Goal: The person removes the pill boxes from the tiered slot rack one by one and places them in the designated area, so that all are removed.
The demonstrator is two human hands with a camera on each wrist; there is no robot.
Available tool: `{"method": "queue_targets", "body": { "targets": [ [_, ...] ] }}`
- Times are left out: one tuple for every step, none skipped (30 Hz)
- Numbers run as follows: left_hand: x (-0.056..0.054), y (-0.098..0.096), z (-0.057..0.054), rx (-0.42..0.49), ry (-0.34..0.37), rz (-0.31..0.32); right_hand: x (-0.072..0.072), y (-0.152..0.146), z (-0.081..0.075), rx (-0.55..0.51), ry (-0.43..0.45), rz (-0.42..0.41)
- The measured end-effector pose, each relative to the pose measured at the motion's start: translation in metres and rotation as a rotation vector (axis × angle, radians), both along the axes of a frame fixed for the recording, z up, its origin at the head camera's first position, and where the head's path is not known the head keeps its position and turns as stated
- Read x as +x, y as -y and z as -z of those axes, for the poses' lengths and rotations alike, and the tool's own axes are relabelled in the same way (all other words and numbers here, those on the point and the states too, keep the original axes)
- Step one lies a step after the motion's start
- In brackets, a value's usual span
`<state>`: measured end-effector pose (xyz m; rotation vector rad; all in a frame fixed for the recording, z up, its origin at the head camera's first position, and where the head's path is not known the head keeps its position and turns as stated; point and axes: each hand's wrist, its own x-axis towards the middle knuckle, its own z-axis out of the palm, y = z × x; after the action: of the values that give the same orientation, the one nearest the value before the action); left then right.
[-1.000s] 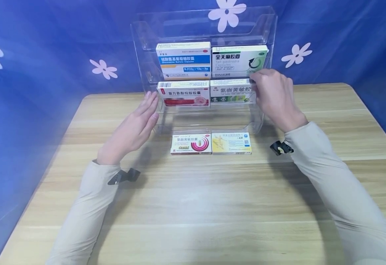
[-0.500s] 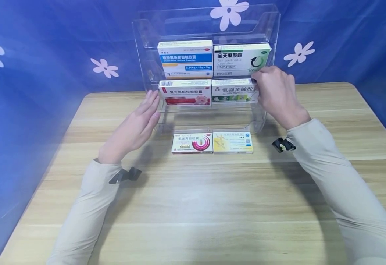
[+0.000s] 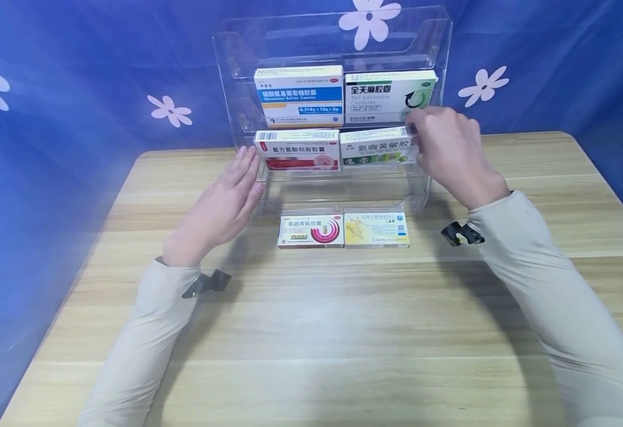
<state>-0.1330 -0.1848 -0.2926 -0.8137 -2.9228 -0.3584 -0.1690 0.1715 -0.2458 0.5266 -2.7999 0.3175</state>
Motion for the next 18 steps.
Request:
{"method": "queue_targets", "body": {
  "targets": [
    [0.0,0.0,0.0,-0.003,0.004,-0.003,0.001,-0.001,-0.001,-0.005,0.007,-0.008],
    [0.0,-0.001,0.0,-0.008,0.006,-0.005,0.001,-0.001,-0.003,-0.012,0.013,-0.017],
    [0.001,-0.001,0.0,-0.014,0.008,-0.007,0.002,-0.002,-0.004,-0.019,0.016,-0.032],
    [0.001,-0.002,-0.001,-0.024,0.009,-0.01,0.002,-0.003,-0.005,-0.029,0.024,-0.047],
    [0.001,-0.002,-0.001,-0.033,0.011,-0.013,0.002,-0.003,-0.006,-0.04,0.031,-0.065],
    [0.001,-0.003,-0.002,-0.042,0.011,-0.015,0.003,-0.004,-0.006,-0.05,0.035,-0.08],
    [0.002,-0.003,-0.002,-0.049,0.012,-0.018,0.003,-0.005,-0.007,-0.062,0.037,-0.095],
    [0.002,-0.004,-0.002,-0.054,0.012,-0.021,0.003,-0.005,-0.007,-0.072,0.041,-0.105],
    [0.002,-0.004,-0.003,-0.06,0.014,-0.024,0.002,-0.006,-0.007,-0.08,0.043,-0.116],
    [0.002,-0.005,-0.003,-0.065,0.018,-0.028,0.002,-0.007,-0.006,-0.085,0.043,-0.123],
    [0.002,-0.006,-0.003,-0.067,0.022,-0.031,0.002,-0.007,-0.006,-0.087,0.039,-0.128],
    [0.002,-0.006,-0.003,-0.068,0.022,-0.036,0.001,-0.008,-0.005,-0.088,0.033,-0.133],
    [0.001,-0.007,-0.003,-0.069,0.024,-0.041,0.001,-0.009,-0.005,-0.089,0.027,-0.14],
    [0.001,-0.008,-0.004,-0.074,0.022,-0.047,0.0,-0.01,-0.005,-0.089,0.019,-0.146],
    [0.001,-0.008,-0.004,-0.077,0.021,-0.053,0.0,-0.01,-0.005,-0.089,0.008,-0.152],
    [0.001,-0.008,-0.004,-0.08,0.02,-0.059,0.0,-0.011,-0.005,-0.089,-0.003,-0.155],
    [0.001,-0.009,-0.004,-0.085,0.02,-0.065,0.0,-0.012,-0.005,-0.093,-0.013,-0.157],
    [0.001,-0.009,-0.004,-0.09,0.021,-0.07,0.0,-0.012,-0.005,-0.1,-0.021,-0.157]
  ]
}}
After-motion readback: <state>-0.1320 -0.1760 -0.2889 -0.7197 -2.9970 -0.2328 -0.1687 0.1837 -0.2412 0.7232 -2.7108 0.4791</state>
